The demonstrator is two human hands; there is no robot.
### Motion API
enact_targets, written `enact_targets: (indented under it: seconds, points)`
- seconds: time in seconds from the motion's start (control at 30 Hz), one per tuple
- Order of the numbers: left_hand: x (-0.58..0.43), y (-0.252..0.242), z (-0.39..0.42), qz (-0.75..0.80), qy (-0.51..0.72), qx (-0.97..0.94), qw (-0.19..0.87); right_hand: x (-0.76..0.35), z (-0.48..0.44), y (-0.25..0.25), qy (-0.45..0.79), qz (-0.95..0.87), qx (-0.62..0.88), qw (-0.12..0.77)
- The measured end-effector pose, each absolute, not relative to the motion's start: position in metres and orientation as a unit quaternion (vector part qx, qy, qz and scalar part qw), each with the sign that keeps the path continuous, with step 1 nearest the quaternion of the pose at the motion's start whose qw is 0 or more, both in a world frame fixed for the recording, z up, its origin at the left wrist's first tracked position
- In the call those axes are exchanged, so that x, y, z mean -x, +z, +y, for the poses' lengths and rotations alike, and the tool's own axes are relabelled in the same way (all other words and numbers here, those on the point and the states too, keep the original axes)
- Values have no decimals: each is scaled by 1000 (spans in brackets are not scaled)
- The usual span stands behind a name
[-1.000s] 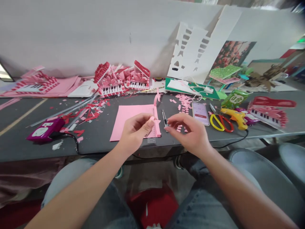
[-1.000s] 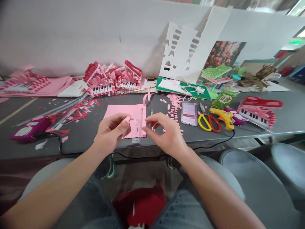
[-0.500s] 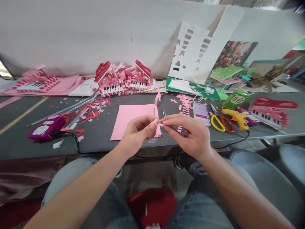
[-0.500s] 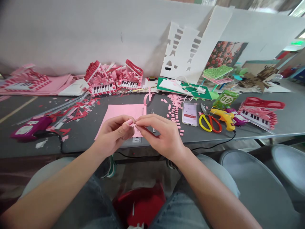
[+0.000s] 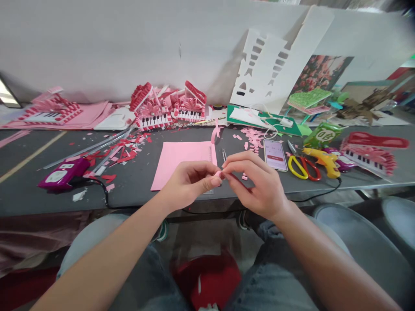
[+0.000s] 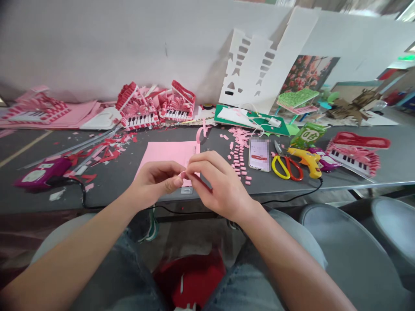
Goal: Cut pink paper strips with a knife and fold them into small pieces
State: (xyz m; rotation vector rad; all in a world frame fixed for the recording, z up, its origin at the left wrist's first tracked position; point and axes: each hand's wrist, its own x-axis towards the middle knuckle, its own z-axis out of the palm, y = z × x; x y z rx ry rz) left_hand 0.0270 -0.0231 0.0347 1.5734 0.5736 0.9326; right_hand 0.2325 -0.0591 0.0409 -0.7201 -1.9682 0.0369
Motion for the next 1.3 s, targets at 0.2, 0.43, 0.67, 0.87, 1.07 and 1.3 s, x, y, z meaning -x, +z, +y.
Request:
enact_targets:
  seconds: [0.2,0.43,0.67,0.87,1.07,1.3]
  points:
    - [-22,35,-25,287,413,-735,454,-226,-59,36,69,-786,334,515]
    - [-23,33,-27,297,435,-763,376,-215,-65,35,316,-649,446,530]
    - [-24,32,-26,300,424,-786,335,-219,-61,39,506,-559,441,487]
    - [-19,34,-22,285,403,-825,274,-219,-59,33,584,-503,442,459]
    - [-16,32,-18,261,387,-846,256,-217,-55,28,625,-462,429,459]
    - [-22,30,-22,286,420,-811,290,-210,-53,23,684,-376,391,488]
